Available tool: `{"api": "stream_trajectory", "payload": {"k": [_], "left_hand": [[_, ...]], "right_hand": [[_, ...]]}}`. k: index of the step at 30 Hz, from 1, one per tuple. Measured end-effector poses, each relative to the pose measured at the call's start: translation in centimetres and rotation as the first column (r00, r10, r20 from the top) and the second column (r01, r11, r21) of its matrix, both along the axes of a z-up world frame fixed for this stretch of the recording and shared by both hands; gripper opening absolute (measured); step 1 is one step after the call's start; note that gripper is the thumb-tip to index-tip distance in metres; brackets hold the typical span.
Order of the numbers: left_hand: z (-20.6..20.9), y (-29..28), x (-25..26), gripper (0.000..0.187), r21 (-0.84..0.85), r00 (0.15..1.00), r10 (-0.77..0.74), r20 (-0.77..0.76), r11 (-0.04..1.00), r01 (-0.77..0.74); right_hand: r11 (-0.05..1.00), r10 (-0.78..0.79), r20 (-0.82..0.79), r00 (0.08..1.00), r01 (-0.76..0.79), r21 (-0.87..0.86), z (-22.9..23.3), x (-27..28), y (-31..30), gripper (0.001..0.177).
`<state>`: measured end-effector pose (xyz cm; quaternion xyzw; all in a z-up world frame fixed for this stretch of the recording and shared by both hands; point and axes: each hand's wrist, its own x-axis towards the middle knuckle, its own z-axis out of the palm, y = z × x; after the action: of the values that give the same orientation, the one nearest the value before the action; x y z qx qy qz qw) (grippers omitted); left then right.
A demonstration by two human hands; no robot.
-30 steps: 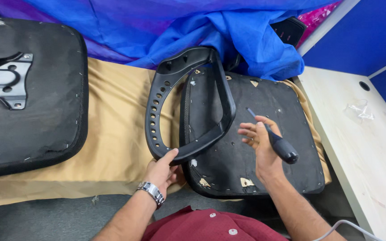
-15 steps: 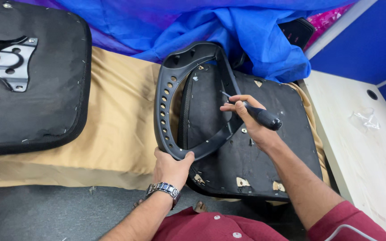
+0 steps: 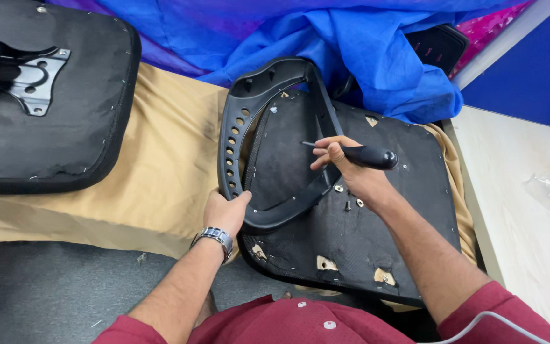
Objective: The person uses a screwdriver to fasten screws into a black chair seat frame, securing the frame to the seat cushion. They repeatedly pick up screws and tighten them at multiple locations on the underside of the seat.
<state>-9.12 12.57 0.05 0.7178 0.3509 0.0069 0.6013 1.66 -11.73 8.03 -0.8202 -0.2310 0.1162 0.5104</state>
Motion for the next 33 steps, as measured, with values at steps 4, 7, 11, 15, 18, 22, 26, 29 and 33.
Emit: {"api": "stream_trajectory", "payload": {"k": [4,7,11,15,18,22,26,29,33], "left_hand": [[0.5,-2.5,-0.8,0.055,0.314,0.975,-0.101,-0.199,0.936,0.161],[0.9,-4.2,-1.4,0.079,0.638,0.997,-0.080,0.006,0.768,0.058],[2.5,-4.4,-1.7,0.055,0.833,0.828,-0.474,0.300,0.552,0.014],[5.1,-4.6,-0.5,0.025,0.635,0.637,-0.724,-0.267,0.365,0.681],[6.5,-5.3,0.4,0.025,0.641,0.640,-0.735,-0.223,0.384,0.665],[7.0,-5.5,0.9,0.026,0.576,0.681,-0.712,-0.172,0.488,0.656],[6.9,-5.5,0.8,0.028,0.559,0.651,-0.727,-0.219,0.453,0.694],[7.1,-5.4,1.0,0.027,0.549,0.644,-0.726,-0.243,0.444,0.708],[7.2,-5.4,1.0,0.026,0.541,0.637,-0.727,-0.255,0.439,0.718]], "right_hand": [[0.996,-0.069,-0.066,0.995,0.073,0.056,-1.8,0.7,-1.7,0.062],[0.982,-0.107,-0.179,0.978,0.133,0.138,-2.9,0.9,-2.4,0.062],[0.964,-0.130,-0.292,0.948,0.189,0.186,-2.5,1.0,-2.7,0.054],[0.984,-0.101,-0.231,0.968,0.131,0.118,-0.7,0.6,-1.9,0.025],[0.989,-0.100,-0.171,0.980,0.117,0.090,0.4,-0.2,-1.4,0.029],[0.986,-0.169,-0.139,0.976,0.167,-0.023,0.3,-1.0,-1.0,0.028],[0.981,-0.196,-0.160,0.968,0.196,-0.017,-0.3,-1.4,-0.4,0.027],[0.982,-0.191,-0.148,0.970,0.191,-0.017,-0.8,-1.7,-0.3,0.026],[0.980,-0.200,-0.138,0.970,0.199,-0.024,-0.7,-2.1,-0.4,0.025]]}}
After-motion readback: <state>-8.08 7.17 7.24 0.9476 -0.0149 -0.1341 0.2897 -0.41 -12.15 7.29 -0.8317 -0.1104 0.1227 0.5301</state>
